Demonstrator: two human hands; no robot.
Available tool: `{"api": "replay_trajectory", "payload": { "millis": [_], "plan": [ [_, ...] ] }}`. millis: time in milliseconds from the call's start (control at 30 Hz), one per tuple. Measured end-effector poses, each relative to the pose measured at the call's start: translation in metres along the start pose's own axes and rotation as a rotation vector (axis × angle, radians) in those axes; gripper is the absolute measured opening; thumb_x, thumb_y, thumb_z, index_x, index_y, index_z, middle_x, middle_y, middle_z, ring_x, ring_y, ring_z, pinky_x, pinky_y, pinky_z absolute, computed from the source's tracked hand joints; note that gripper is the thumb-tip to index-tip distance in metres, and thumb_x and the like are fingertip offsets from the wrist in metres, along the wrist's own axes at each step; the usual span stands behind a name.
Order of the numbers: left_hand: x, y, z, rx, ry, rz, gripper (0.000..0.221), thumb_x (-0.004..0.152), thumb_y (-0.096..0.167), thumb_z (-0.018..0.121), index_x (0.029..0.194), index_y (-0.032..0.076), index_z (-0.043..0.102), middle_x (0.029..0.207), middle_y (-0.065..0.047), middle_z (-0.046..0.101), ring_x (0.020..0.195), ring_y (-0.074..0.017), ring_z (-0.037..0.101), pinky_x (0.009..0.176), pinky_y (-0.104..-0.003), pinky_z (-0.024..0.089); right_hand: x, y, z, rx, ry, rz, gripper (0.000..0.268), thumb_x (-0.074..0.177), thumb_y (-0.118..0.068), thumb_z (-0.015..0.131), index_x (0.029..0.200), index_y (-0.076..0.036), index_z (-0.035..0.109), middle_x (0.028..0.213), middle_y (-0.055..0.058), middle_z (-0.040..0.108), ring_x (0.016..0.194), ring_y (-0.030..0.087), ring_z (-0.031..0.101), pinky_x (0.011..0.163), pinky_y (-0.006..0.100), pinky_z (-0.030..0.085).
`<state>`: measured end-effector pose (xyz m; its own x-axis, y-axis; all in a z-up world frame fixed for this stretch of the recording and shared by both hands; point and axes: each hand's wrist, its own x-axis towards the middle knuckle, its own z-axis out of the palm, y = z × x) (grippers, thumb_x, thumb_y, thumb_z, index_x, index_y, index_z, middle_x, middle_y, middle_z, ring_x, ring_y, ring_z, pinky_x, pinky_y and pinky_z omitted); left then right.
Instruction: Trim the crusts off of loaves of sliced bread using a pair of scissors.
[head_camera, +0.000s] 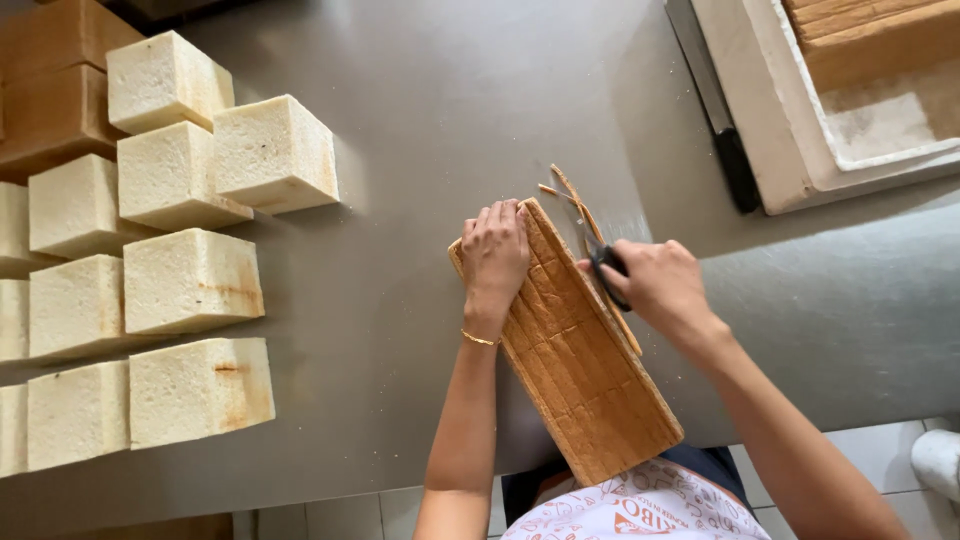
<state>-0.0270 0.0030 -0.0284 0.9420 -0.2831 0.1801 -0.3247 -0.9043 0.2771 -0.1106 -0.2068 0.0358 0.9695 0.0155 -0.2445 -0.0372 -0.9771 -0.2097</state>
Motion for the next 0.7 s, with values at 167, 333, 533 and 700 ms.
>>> {"api": "replay_trajectory", "payload": {
  "millis": [167, 333, 533, 700],
  "plan": [
    [0.002, -0.007, 0.004, -0.043, -0.028, 0.0, 0.038, 0.11, 0.032, 0.028, 0.118, 0.012, 0.06, 0.094, -0.005, 0.066, 0.091, -0.021, 0.068, 0.085, -0.038, 0.049, -0.028, 0.035, -0.018, 0.378, -0.245, 0.087, 0.038, 0.096, -0.044, 0.053, 0.084, -0.01, 0.065, 0.065, 0.018, 0.071, 0.068, 0.037, 0.071, 0.066, 0.043, 0.052],
    [0.003, -0.011, 0.003, -0.075, -0.095, -0.047, 0.043, 0.112, 0.035, 0.022, 0.118, 0.014, 0.059, 0.091, -0.003, 0.065, 0.089, -0.0174, 0.068, 0.085, -0.035, 0.048, -0.047, 0.073, 0.055, 0.723, -0.549, 0.135, 0.027, 0.092, -0.031, 0.057, 0.084, -0.008, 0.068, 0.064, 0.013, 0.071, 0.054, 0.025, 0.074, 0.057, 0.033, 0.058],
    [-0.034, -0.042, -0.002, 0.065, 0.116, -0.086, 0.03, 0.11, 0.032, 0.035, 0.111, 0.017, 0.061, 0.093, -0.002, 0.067, 0.094, -0.0191, 0.07, 0.084, -0.035, 0.05, -0.059, 0.114, 0.093, 0.81, -0.408, 0.262, 0.047, 0.093, -0.049, 0.061, 0.082, -0.006, 0.073, 0.064, 0.015, 0.071, 0.054, 0.028, 0.076, 0.049, 0.033, 0.054],
    [-0.111, -0.074, -0.051, 0.062, 0.172, -0.423, 0.035, 0.112, 0.032, 0.032, 0.119, 0.014, 0.061, 0.106, -0.006, 0.068, 0.1, -0.0257, 0.067, 0.086, -0.04, 0.05, -0.097, 0.081, 0.04, 0.206, -0.182, 0.094, 0.041, 0.094, -0.05, 0.058, 0.09, -0.01, 0.067, 0.082, 0.021, 0.075, 0.085, 0.039, 0.076, 0.077, 0.048, 0.058]
  ]
}}
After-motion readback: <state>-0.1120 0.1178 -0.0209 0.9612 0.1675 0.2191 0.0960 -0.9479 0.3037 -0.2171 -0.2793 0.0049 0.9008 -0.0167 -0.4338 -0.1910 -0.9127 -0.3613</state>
